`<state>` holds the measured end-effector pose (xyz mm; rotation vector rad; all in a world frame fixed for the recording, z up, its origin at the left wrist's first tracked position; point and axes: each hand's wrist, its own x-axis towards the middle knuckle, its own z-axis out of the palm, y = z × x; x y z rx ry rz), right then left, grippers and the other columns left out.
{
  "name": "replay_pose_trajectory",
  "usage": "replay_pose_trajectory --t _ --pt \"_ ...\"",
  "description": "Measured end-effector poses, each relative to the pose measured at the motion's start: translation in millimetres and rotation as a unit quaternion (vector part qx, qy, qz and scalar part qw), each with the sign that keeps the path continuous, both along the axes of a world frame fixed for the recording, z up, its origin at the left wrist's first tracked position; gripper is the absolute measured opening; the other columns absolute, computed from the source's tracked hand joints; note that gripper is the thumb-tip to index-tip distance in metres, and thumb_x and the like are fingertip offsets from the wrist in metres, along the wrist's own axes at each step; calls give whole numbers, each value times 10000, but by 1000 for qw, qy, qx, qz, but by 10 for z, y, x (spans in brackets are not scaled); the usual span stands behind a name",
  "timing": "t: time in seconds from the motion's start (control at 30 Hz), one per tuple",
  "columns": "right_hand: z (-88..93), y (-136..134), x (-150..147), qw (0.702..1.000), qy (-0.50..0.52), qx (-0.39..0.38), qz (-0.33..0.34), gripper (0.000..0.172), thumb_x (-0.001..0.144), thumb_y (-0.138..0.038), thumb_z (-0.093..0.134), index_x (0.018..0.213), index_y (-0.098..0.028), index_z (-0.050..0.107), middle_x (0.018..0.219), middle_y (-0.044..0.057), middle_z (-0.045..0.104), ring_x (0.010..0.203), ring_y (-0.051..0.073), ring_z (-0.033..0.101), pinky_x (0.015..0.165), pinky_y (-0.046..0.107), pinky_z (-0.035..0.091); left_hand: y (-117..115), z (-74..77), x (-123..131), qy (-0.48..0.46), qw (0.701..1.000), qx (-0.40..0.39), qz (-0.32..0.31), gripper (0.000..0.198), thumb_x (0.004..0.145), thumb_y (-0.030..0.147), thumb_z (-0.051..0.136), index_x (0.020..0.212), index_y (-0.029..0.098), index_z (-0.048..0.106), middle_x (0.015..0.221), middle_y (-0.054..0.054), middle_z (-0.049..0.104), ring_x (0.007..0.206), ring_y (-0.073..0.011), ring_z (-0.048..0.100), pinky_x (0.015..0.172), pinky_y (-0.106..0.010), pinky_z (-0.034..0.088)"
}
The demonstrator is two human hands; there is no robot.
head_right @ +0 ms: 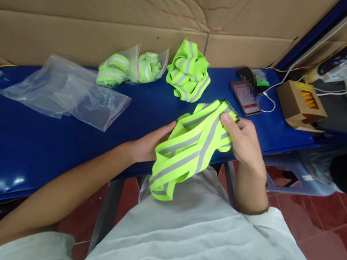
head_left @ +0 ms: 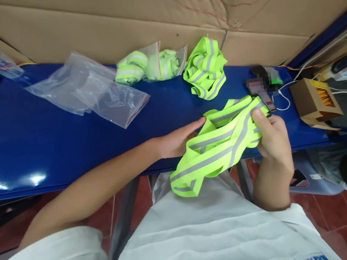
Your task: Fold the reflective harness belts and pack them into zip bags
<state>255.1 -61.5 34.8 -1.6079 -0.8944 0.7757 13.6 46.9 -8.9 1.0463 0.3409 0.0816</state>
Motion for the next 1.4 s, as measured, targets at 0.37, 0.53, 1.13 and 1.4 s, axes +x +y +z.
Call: replay_pose_trajectory --t 0.37,0.53,1.13,1.4 --pt "62 -3 -22 987 -159 26 1 581 898 -701 734 661 -211 533 622 -20 439 568 113 342 492 278 274 -110 233 -22 -58 897 319 301 395 937 423 794 1224 233 600 1327 -84 579 1274 -219 594 1012 -297 537" --pt "20 16 99 983 -178 23 -34 584 907 -704 713 658 -223 494 631 -19 402 591 127 334 517 299 277 -33 225 -96 -85 829 514 204 151 1007 291 698 1135 212 702 1275 -113 584 1251 -225 602 1086 -359 526" --pt "82 -29 233 983 -176 39 -38 578 924 -697 695 705 -178 563 667 -13 456 627 106 366 555 272 305 -427 268 -305 -7 884 453 114 482 950 261 682 1402 201 523 1204 -116 729 1077 -271 705 967 -398 544" --pt "10 55 216 982 -172 16 74 601 918 -742 673 707 -181 621 643 1 497 614 125 413 537 268 311 -136 441 -319 45 950 79 300 406 817 351 702 1191 233 597 711 36 643 488 -126 518 456 -209 375"
